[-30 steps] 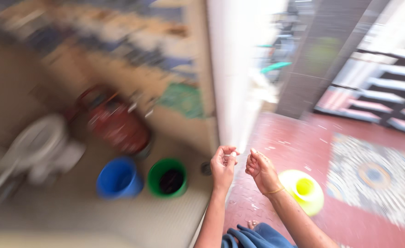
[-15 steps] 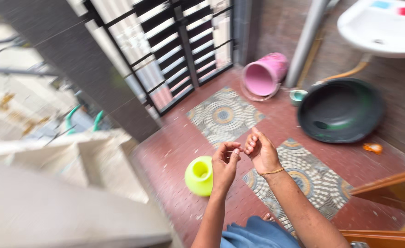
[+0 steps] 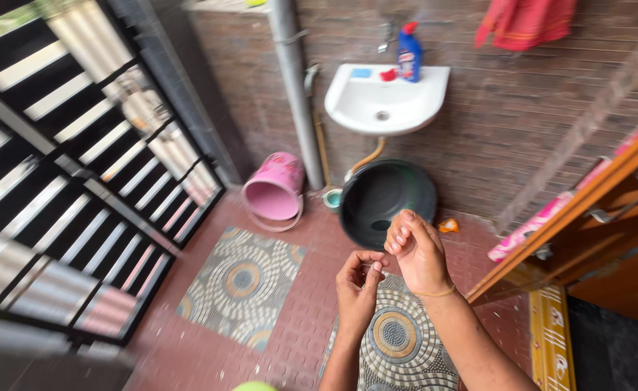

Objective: The person picks up a mat from the floor, carries it to a wash area, and places it into a bucket. They retrieve a jar of cleaning powder and a bar of soap from a cupboard, add them to the water, and scrub the mat by hand inside the bucket.

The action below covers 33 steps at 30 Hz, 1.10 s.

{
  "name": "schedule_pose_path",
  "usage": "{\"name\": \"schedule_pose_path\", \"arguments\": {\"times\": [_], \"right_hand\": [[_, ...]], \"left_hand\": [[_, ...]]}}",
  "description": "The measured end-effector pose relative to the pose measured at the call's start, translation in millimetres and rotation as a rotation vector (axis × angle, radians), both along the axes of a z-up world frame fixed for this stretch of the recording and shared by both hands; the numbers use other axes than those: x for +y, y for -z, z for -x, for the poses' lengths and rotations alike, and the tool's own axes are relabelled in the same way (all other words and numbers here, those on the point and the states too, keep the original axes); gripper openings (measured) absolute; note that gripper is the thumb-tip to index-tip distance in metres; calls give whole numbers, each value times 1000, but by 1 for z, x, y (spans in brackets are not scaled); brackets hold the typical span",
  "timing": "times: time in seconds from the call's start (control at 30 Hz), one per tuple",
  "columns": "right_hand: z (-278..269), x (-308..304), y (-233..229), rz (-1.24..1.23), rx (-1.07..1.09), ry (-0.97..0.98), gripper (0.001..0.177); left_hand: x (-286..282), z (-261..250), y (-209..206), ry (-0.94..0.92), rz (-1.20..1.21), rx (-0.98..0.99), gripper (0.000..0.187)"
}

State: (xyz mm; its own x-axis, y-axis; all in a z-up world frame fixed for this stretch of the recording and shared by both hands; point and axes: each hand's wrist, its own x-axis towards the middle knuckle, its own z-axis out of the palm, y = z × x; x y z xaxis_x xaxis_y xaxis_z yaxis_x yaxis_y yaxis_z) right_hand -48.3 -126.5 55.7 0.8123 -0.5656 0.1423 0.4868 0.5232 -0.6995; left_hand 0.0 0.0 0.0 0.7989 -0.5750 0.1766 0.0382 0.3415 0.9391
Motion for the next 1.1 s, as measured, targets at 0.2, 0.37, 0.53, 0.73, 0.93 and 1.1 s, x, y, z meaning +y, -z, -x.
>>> {"name": "schedule_pose_path", "arguments": {"times": [0.2,0.37,0.53,0.73,0.93,1.1], "right_hand": [[16,-79,-14,46,-13,263,30],[46,-125,-23,241,133,430,28],[82,-164,-12,219,227,705,23],[149,-188,-9,235,254,977,28],[273,-209,-28,206,95,1410,25],[360,-223,-21,207,69,1623,34]], "left_hand": [[-106,-32,-4,348,16,21,10],[-178,-49,-1,653,65,-34,9],[-242,-23,-2,912,-12,-20,10],[-300,48,-9,1224,-29,-104,12],[-359,135,-2,1493,93,-164,12],[-428,219,2,1604,110,-148,9]]}}
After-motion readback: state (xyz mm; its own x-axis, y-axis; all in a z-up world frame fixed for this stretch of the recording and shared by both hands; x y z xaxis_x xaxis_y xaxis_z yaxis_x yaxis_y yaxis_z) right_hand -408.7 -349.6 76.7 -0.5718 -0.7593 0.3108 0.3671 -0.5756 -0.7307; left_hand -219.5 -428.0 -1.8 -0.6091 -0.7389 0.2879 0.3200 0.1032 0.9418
